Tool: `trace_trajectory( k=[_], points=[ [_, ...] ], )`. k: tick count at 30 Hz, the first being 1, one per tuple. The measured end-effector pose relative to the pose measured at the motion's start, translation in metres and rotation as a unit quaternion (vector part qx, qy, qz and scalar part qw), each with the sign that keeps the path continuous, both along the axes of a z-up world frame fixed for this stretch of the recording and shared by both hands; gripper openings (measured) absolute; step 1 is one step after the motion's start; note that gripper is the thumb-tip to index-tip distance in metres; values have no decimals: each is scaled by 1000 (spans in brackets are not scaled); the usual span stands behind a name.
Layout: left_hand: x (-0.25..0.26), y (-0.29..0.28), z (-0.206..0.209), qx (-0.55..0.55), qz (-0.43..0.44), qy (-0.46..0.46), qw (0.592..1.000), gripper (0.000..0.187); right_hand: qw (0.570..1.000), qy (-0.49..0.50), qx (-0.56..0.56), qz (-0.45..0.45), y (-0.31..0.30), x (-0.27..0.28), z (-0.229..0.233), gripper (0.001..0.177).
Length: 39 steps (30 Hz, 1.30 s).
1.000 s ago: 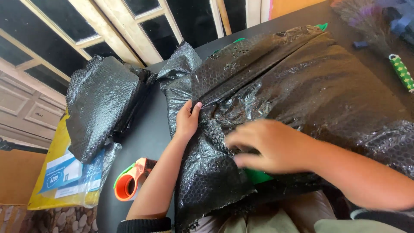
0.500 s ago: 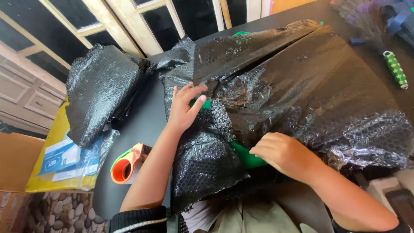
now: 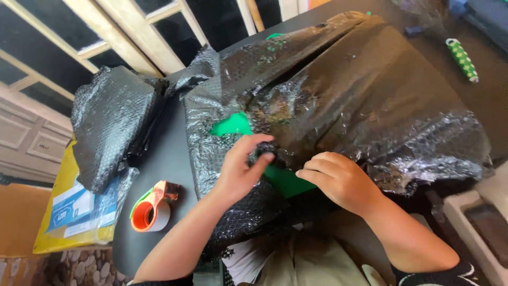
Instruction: Wrapping a green pillow or bag in black bubble wrap and securing it with tape from a dispenser.
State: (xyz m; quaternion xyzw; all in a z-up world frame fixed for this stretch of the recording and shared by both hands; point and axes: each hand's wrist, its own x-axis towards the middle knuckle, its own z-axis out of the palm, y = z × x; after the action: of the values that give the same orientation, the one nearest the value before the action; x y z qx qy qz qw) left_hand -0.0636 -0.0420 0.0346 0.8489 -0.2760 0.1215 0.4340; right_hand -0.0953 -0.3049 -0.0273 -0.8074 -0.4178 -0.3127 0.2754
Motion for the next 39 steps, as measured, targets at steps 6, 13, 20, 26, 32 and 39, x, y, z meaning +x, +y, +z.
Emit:
trace_trajectory(
  k=[6, 13, 20, 26, 32, 39],
  points=[
    [-23, 11, 29, -177, 24, 186, 966, 35, 967, -21, 251, 25, -3, -29, 47, 17],
    [-45, 40, 25, 45, 120, 234, 964, 41, 927, 196, 48, 315, 2, -45, 11, 18],
    [-35, 39, 20, 108, 260, 144, 949, 32, 930, 275, -27, 244, 12, -40, -47, 11],
    [10, 22, 42, 42, 254, 263, 930, 69, 933, 268, -37, 236, 12, -40, -51, 12],
    [43, 14, 31, -26, 250, 325, 912, 54, 935, 271, -40, 227, 15, -40, -50, 11],
    [50, 32, -12, -306, 175, 282, 892, 41, 910, 349, -44, 219, 15, -33, -59, 10]
  ],
)
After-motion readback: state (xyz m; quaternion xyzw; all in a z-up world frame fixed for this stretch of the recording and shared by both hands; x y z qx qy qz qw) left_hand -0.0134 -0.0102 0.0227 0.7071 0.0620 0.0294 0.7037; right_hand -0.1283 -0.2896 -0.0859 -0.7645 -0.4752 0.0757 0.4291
